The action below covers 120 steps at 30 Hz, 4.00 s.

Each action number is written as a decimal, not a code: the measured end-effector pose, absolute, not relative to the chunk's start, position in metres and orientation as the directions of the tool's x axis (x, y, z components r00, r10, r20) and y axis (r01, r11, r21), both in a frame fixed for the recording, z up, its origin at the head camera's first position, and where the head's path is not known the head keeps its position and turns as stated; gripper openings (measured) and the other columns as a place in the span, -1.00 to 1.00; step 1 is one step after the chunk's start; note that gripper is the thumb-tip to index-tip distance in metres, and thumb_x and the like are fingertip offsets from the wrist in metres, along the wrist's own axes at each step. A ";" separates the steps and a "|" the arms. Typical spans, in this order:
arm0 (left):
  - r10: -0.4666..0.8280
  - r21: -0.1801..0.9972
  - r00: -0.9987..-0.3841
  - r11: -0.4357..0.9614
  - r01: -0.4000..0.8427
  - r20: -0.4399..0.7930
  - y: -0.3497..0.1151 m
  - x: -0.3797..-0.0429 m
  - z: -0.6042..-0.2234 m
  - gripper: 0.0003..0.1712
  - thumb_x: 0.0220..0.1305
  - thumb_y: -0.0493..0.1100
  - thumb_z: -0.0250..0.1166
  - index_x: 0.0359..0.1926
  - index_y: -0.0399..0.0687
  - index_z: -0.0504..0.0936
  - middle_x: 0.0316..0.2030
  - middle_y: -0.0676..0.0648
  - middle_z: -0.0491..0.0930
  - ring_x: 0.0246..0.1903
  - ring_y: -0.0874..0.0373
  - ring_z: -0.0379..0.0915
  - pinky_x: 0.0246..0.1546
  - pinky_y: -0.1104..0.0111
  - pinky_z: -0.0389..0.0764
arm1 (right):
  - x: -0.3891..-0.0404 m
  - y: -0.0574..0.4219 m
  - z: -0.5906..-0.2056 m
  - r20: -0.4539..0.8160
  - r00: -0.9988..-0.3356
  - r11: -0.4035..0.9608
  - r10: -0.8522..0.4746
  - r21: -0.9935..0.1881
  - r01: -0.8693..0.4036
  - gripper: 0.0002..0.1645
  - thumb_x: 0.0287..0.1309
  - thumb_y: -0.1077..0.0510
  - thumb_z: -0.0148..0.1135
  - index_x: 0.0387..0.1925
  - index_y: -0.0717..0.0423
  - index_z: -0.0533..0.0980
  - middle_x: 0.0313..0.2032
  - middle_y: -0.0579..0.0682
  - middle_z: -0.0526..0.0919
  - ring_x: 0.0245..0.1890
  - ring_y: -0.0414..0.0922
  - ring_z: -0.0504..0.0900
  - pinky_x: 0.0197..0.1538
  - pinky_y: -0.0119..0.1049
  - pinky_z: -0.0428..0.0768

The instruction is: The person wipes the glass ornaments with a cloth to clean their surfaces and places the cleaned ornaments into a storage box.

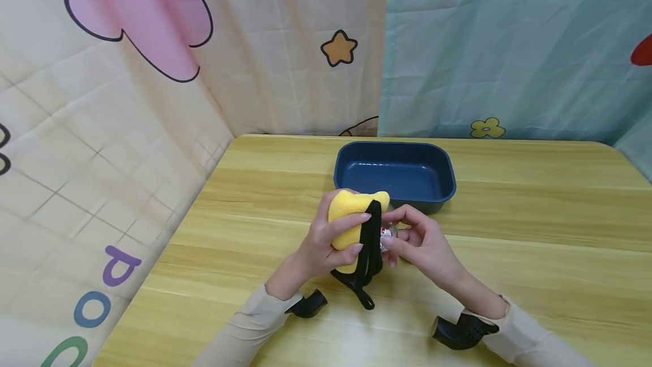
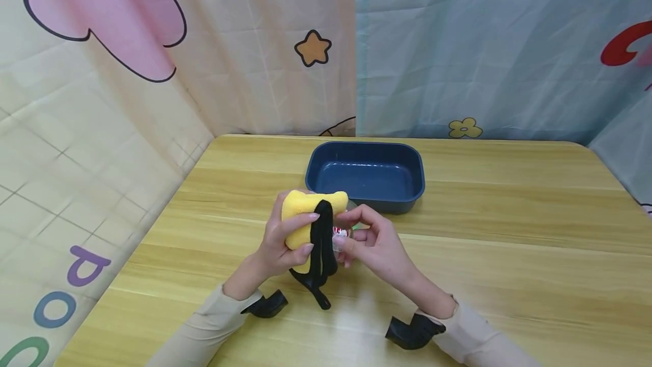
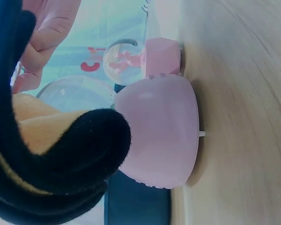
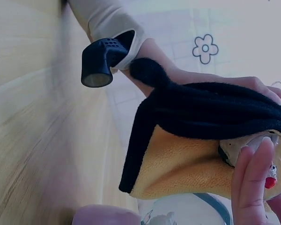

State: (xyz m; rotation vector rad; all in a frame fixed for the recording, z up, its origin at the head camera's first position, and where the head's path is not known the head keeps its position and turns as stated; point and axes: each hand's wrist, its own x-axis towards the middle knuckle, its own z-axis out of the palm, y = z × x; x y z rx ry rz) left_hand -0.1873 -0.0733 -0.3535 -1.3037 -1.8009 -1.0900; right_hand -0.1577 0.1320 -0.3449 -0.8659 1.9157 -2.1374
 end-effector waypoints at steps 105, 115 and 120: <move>0.382 0.356 -0.380 0.134 0.925 0.842 -0.075 -0.187 -0.354 -0.54 0.19 0.11 0.19 0.04 0.03 0.37 0.00 -0.37 0.26 -0.01 -0.11 0.30 -0.07 0.27 0.57 | -0.156 0.127 -0.346 0.226 -0.881 -0.060 -0.416 -0.973 -0.222 -0.74 0.19 0.29 0.14 -0.10 -0.02 0.41 -0.33 -0.13 0.49 -0.57 -0.19 0.57 -0.44 -0.40 0.61; 0.360 0.378 -0.396 0.122 0.918 0.845 -0.074 -0.186 -0.356 -0.53 0.20 0.14 0.16 0.03 0.02 0.39 -0.01 -0.37 0.27 -0.03 -0.11 0.31 -0.12 0.28 0.58 | -0.155 0.124 -0.350 0.360 -0.832 -0.118 -0.422 -0.932 -0.343 -0.64 0.08 0.44 0.18 -0.10 0.39 0.27 -0.14 -0.23 0.52 -0.59 -0.23 0.52 -0.51 -0.47 0.55; 0.360 0.392 -0.404 0.108 0.913 0.841 -0.073 -0.184 -0.357 -0.53 0.20 0.14 0.16 0.04 0.02 0.39 -0.01 -0.37 0.27 -0.04 -0.11 0.31 -0.15 0.29 0.59 | -0.153 0.123 -0.352 0.469 -0.783 -0.161 -0.408 -0.881 -0.444 -0.58 0.01 0.51 0.20 -0.08 0.44 0.27 -0.15 -0.18 0.47 -0.56 -0.26 0.52 -0.51 -0.49 0.56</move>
